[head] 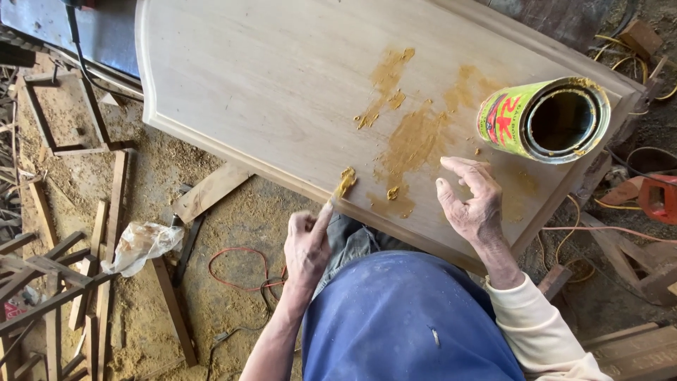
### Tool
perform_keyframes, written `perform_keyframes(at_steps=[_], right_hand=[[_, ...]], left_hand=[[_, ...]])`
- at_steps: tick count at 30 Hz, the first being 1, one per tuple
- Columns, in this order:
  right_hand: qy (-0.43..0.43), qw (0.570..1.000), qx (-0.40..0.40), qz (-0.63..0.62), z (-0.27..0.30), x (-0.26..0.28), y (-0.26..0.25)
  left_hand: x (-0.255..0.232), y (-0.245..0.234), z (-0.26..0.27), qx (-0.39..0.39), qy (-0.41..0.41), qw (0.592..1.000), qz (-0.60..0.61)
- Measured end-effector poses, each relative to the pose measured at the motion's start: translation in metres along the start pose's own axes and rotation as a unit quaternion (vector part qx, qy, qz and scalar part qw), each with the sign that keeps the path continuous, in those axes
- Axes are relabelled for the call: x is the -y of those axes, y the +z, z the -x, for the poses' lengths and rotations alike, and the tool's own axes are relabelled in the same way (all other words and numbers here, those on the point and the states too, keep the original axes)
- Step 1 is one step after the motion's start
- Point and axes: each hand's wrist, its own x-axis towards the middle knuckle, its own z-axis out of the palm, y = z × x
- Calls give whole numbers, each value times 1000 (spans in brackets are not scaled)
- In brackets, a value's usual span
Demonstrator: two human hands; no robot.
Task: The person applies wood filler from a can onto a wooden panel using a small stick and smooths it over the surface by hand.
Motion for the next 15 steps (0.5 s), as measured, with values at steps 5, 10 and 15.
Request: perform_keyframes(at_steps=[5,10,15], right_hand=[[-15,1000,11,-4,0,0,-1],[-20,1000,10,-8,1,-1,2],[-14,1000,8,-17,1,6,-1]], left_hand=[[-14,-11,6,37,-44,998,-31],[-31,-11,-14,60,-75,995,-34],[-27,-23,12,64,-87,994,-27]])
